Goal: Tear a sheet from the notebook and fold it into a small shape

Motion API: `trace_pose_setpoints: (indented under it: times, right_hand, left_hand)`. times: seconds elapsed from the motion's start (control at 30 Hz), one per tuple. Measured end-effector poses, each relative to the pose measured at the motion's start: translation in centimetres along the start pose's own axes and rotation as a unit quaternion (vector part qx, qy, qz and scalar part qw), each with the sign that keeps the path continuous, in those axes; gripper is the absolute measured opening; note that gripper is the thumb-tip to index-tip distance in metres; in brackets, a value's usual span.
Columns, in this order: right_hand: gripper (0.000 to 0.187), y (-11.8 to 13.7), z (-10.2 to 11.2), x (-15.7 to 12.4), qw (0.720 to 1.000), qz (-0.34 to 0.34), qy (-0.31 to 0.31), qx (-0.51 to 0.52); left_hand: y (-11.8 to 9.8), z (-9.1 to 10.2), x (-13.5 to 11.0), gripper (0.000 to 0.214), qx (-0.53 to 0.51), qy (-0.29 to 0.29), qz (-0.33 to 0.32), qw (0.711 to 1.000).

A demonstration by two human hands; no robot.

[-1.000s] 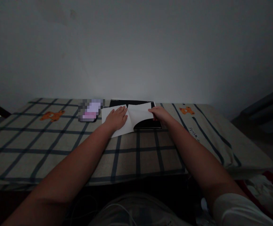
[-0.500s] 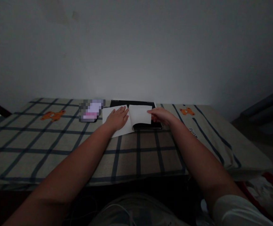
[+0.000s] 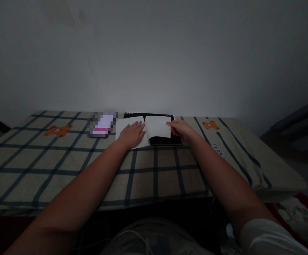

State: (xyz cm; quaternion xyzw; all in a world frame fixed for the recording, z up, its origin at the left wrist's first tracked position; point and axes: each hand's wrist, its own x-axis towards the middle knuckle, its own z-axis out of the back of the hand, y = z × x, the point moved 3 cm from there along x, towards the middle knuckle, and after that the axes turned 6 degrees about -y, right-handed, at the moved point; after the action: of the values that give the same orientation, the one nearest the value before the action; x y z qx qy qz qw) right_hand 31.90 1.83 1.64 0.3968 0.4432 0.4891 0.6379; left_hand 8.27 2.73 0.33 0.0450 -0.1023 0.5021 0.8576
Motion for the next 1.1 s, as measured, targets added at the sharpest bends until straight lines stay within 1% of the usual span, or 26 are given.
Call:
trace_pose_setpoints:
  times: [0.1, 0.2, 0.4, 0.7, 0.83, 0.93, 1.0, 1.1]
  right_hand:
    - [0.034, -0.2, 0.0, 0.0, 0.999, -0.029, 0.026, 0.006]
    - [0.034, -0.2, 0.0, 0.0, 0.999, -0.035, 0.032, 0.01]
    - [0.036, 0.1, 0.4, -0.1, 0.999, -0.04, 0.024, 0.006]
    - [0.029, -0.1, 1.1, 0.2, 0.999, -0.036, 0.027, 0.001]
    - [0.028, 0.0, 1.6, 0.4, 0.999, -0.049, 0.009, 0.005]
    - [0.03, 0.1, 1.7, 0.2, 0.998, -0.065, 0.006, 0.002]
    - [0.032, 0.3, 1.6, -0.1, 0.997, -0.081, 0.02, 0.007]
    - [0.034, 0.5, 1.3, -0.7, 0.993, -0.1, 0.063, 0.005]
  left_hand:
    - [0.2, -0.1, 0.1, 0.055, -0.003, 0.005, 0.005, 1.0]
    - [0.3, -0.1, 0.1, 0.056, -0.003, 0.013, 0.01, 1.0]
    - [0.3, -0.3, 0.2, 0.057, -0.013, 0.019, 0.011, 1.0]
    - [0.3, -0.2, 0.2, 0.056, -0.023, 0.031, 0.016, 0.999]
    - [0.1, 0.2, 0.2, 0.055, -0.023, 0.039, 0.023, 0.999]
    - [0.0, 0.2, 0.1, 0.055, -0.02, 0.032, 0.023, 0.999]
    - [0.0, 0.2, 0.0, 0.055, -0.015, 0.02, 0.02, 0.999]
    - [0.1, 0.1, 0.0, 0.054, -0.008, 0.005, 0.014, 1.0]
